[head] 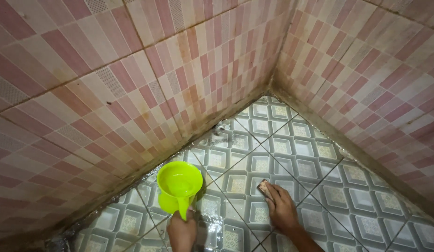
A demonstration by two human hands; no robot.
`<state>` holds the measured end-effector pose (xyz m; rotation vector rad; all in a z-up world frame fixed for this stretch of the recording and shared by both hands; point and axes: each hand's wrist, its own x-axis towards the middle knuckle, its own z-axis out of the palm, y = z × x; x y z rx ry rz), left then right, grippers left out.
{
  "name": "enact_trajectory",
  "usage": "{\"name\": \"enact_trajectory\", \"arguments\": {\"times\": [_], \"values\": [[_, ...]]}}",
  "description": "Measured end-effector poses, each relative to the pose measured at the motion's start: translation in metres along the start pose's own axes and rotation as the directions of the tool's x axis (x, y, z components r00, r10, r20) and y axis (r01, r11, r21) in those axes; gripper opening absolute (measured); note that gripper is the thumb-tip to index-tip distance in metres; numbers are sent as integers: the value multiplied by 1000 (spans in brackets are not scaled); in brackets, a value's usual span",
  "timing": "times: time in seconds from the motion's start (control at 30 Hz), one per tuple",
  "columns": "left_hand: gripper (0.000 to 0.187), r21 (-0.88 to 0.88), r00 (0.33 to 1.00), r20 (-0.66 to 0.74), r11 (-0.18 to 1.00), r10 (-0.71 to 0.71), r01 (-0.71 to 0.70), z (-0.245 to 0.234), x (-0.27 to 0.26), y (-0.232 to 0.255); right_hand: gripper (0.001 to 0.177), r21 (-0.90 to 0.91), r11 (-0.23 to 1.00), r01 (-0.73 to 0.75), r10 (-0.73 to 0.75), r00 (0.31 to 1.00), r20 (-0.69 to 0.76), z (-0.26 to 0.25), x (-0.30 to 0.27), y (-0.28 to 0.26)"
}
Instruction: The person fills a green plastic cup with water from a wall tap and pours it onto the tiled floor. They then scrub the floor with a small sponge, repeatedly refilling the cup and continuing to scrub different areas of the floor.
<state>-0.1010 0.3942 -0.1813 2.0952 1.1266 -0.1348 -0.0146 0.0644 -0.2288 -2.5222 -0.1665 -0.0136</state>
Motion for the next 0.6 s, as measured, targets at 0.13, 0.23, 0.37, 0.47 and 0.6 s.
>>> {"name": "enact_trajectory", "arguments": {"times": [0.13,0.23,0.37,0.47,0.6], "values": [[48,-88,998,53,996,-20,25,3,-7,8,61,-73,985,155,-162,982,-96,16,2,14],[48,-112,997,72,993,-34,42,-4,-20,29,41,-44,899,437,-433,864,-258,-8,-5,-49],[40,-329,973,196,927,-121,181,-25,-51,72,27,-26,724,689,-689,721,-68,13,-27,-65],[40,-302,970,217,938,-106,170,-14,-47,67,28,79,701,708,-709,705,-30,-13,-12,-81],[44,-233,988,153,970,-28,63,9,-36,53,26,70,875,479,-459,866,-200,-110,8,-123]]}}
